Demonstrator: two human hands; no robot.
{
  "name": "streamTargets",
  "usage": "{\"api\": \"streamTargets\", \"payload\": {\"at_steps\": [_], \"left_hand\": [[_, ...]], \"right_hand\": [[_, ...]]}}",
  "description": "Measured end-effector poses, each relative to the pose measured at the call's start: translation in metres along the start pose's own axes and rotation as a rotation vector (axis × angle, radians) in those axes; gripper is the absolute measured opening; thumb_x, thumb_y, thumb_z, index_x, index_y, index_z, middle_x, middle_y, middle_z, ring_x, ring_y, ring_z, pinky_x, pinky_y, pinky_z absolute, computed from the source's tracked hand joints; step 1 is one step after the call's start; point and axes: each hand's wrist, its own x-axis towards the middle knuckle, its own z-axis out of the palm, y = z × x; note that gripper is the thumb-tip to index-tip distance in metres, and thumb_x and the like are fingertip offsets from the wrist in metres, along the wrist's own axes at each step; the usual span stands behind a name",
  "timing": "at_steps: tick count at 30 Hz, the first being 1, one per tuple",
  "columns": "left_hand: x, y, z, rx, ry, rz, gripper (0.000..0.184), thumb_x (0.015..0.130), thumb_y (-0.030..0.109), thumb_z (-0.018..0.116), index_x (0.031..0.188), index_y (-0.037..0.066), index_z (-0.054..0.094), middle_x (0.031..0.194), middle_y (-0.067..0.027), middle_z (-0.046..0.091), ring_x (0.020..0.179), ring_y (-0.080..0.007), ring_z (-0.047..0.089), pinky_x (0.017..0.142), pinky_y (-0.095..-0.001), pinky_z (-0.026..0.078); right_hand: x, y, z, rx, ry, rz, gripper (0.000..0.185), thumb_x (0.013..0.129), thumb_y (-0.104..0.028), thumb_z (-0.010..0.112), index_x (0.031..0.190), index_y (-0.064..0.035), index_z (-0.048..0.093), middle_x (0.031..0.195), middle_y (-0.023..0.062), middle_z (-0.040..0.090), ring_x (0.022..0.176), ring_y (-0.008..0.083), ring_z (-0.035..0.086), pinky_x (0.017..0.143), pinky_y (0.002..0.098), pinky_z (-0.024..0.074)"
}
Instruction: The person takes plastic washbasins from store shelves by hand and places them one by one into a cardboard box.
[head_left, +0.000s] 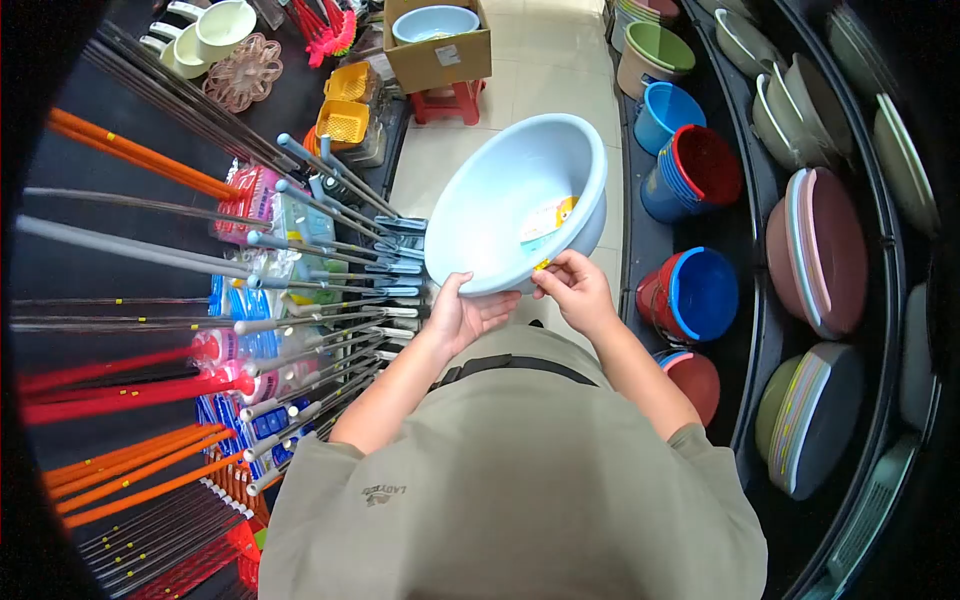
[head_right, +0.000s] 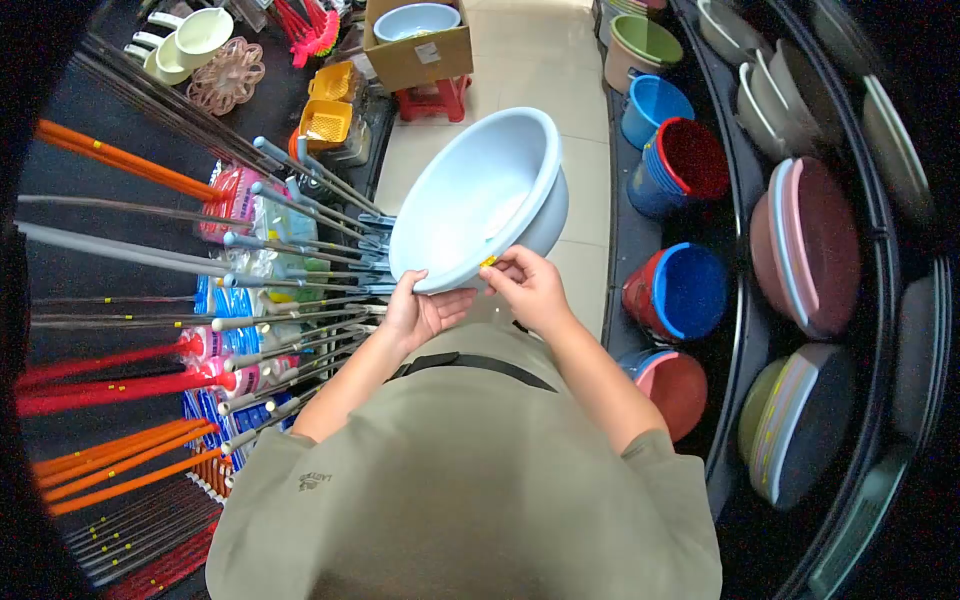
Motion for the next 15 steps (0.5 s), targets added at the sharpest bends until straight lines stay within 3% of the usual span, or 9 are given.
{"api": "streamTargets", "payload": {"at_steps": [9, 10, 13, 15], "left_hand": [[0.058, 0.033, 0.022, 0.030, 0.028, -0.001, 0.069, 0.084, 0.050, 0.036, 0.131, -0.001, 0.042, 0.121, -0.0218, 0.057, 0.110, -0.0288, 0.056, 0.096, -0.0414, 0.039], [0.066, 0.038, 0.023, -0.014, 0.050, 0.010, 0.064, 0.085, 0.046, 0.038, 0.126, -0.003, 0.046, 0.115, -0.0228, 0.060, 0.097, -0.0270, 0.063, 0.084, -0.0391, 0.049], [0.088, 0.060, 0.026, -0.028, 0.057, 0.001, 0.062, 0.087, 0.044, 0.037, 0.126, -0.003, 0.046, 0.115, -0.0223, 0.060, 0.097, -0.0269, 0.063, 0.085, -0.0386, 0.049], [0.107, 0.079, 0.024, -0.016, 0.047, -0.007, 0.062, 0.087, 0.043, 0.036, 0.127, -0.003, 0.045, 0.116, -0.0229, 0.059, 0.097, -0.0279, 0.063, 0.086, -0.0397, 0.048]], "right_hand": [[0.055, -0.006, -0.035, 0.050, 0.026, 0.140, 0.010, 0.088, -0.005, 0.061, 0.094, 0.0015, 0.056, 0.086, 0.0088, 0.064, 0.070, 0.0153, 0.063, 0.066, 0.0270, 0.0523], [0.064, -0.007, -0.037, 0.076, 0.039, 0.135, 0.010, 0.088, -0.006, 0.061, 0.094, 0.0015, 0.056, 0.086, 0.0088, 0.064, 0.070, 0.0153, 0.063, 0.066, 0.0277, 0.0524], [0.093, -0.007, -0.044, 0.092, 0.049, 0.126, 0.009, 0.089, -0.006, 0.060, 0.094, 0.0015, 0.058, 0.086, 0.0087, 0.064, 0.073, 0.0152, 0.062, 0.066, 0.0292, 0.0528], [0.116, -0.008, -0.045, 0.093, 0.112, 0.148, 0.011, 0.088, -0.007, 0.063, 0.092, 0.0025, 0.057, 0.086, 0.0082, 0.064, 0.074, 0.0120, 0.061, 0.068, 0.0250, 0.0523]]}}
